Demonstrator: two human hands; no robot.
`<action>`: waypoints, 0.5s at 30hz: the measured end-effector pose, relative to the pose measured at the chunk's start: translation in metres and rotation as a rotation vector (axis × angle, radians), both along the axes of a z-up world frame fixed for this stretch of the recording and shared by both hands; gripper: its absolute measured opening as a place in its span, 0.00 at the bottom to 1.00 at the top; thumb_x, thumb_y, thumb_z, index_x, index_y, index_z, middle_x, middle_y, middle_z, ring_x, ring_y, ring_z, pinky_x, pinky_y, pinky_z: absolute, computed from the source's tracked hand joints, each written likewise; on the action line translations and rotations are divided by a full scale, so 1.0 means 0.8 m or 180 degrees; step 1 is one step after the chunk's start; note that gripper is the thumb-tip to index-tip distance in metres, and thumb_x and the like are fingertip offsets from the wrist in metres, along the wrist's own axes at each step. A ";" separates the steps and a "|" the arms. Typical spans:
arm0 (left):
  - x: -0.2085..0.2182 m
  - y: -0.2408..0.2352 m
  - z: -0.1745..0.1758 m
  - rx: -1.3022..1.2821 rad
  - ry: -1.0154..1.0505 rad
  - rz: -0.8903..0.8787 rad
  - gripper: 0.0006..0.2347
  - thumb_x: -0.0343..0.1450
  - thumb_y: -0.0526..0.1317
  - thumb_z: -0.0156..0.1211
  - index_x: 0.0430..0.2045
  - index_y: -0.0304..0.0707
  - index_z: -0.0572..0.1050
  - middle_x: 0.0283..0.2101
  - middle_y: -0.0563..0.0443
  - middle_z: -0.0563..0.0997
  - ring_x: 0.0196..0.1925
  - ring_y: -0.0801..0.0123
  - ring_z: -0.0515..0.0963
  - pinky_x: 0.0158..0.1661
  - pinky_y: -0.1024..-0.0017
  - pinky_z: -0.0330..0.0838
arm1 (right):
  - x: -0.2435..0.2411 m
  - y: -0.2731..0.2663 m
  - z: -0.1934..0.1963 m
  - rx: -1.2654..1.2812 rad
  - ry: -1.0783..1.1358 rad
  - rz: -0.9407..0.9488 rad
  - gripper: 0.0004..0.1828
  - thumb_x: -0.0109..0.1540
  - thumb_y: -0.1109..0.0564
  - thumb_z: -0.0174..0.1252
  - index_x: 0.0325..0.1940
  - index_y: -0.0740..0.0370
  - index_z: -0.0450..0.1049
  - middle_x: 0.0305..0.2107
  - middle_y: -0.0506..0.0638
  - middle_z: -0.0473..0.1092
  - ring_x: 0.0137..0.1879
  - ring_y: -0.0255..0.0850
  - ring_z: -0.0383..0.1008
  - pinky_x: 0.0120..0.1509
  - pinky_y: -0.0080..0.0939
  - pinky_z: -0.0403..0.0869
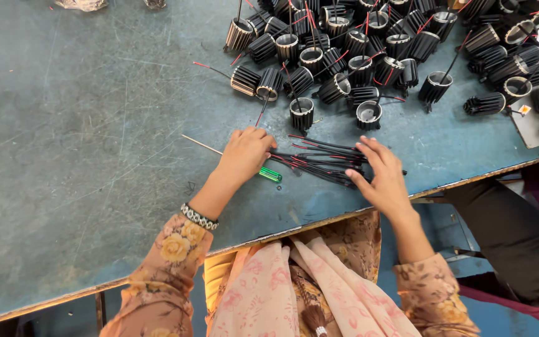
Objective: The person assembles black cylindrical LED heat sinks with wiring and small components. Using a screwdriver and a thin metal probe, they secure wires and pieces into the fixtures at a factory workbench.
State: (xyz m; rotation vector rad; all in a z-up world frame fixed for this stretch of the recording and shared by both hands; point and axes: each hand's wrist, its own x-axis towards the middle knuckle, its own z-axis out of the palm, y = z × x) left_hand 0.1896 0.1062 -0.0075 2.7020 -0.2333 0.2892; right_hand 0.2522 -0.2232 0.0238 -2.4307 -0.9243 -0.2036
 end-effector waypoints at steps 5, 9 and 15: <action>0.013 0.030 -0.007 0.0118 0.0158 -0.0117 0.03 0.67 0.37 0.65 0.31 0.47 0.79 0.38 0.55 0.78 0.49 0.60 0.76 0.49 0.57 0.65 | -0.001 -0.028 -0.006 -0.0381 -0.0262 0.0052 0.48 0.53 0.39 0.67 0.70 0.65 0.63 0.68 0.59 0.59 0.75 0.57 0.54 0.73 0.61 0.50; 0.002 0.049 0.008 -0.0368 -0.0143 -0.0065 0.05 0.68 0.36 0.63 0.34 0.47 0.80 0.38 0.53 0.78 0.48 0.57 0.75 0.48 0.57 0.64 | 0.000 -0.069 -0.034 -0.0082 -0.0285 -0.0335 0.35 0.64 0.46 0.63 0.73 0.61 0.66 0.69 0.57 0.63 0.74 0.56 0.59 0.76 0.57 0.56; -0.005 -0.003 0.005 0.0149 -0.0357 -0.0546 0.02 0.66 0.38 0.66 0.28 0.51 0.81 0.36 0.57 0.77 0.49 0.64 0.76 0.56 0.56 0.63 | 0.004 -0.096 -0.061 0.0222 -0.0318 -0.0985 0.15 0.63 0.59 0.67 0.54 0.54 0.82 0.44 0.53 0.71 0.54 0.50 0.69 0.62 0.48 0.68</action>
